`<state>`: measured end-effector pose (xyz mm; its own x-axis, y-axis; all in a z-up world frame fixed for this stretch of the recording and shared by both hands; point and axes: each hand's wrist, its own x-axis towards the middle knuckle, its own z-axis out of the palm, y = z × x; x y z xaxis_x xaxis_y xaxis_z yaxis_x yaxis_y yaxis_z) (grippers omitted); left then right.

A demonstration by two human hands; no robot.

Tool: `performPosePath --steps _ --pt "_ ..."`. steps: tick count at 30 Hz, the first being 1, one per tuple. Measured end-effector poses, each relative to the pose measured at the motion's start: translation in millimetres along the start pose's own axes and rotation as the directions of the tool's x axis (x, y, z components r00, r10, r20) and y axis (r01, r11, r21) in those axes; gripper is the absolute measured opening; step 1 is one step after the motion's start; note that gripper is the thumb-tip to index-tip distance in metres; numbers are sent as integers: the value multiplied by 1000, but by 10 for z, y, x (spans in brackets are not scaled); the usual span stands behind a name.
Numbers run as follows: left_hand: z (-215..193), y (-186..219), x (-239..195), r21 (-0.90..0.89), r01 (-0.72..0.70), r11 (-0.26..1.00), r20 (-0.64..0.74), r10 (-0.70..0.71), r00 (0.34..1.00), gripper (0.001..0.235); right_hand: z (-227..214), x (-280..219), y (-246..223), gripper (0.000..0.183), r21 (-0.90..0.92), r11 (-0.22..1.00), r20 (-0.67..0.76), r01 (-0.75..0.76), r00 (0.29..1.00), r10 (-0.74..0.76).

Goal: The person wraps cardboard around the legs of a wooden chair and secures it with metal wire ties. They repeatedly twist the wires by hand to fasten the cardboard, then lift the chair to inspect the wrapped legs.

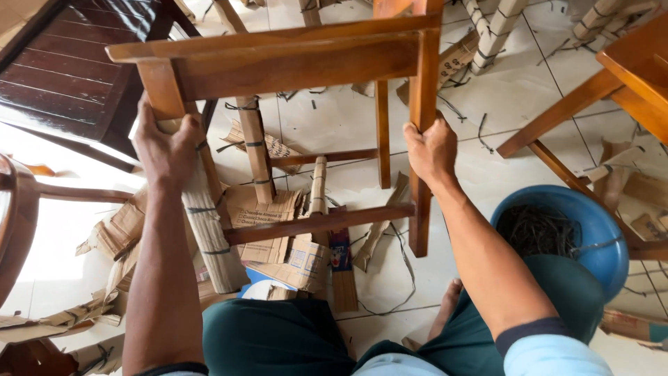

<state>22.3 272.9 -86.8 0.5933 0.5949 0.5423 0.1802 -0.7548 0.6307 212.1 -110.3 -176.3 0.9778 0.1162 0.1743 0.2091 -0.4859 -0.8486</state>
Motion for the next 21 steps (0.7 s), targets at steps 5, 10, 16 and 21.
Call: performPosePath --steps 5,10,16,21 --pt "-167 420 48 -8 -24 1000 110 25 994 43 -80 121 -23 29 -57 996 90 -64 994 69" --pt "-89 104 -280 46 -59 997 103 54 993 72 -90 -108 161 42 -82 996 111 -24 993 33" --pt "157 170 -1202 292 15 956 -142 27 989 93 -277 -667 417 38 122 983 197 136 967 -158" --pt "-66 787 -1405 66 -330 942 39 328 944 38 -292 -893 714 93 582 750 489 -314 872 -15"
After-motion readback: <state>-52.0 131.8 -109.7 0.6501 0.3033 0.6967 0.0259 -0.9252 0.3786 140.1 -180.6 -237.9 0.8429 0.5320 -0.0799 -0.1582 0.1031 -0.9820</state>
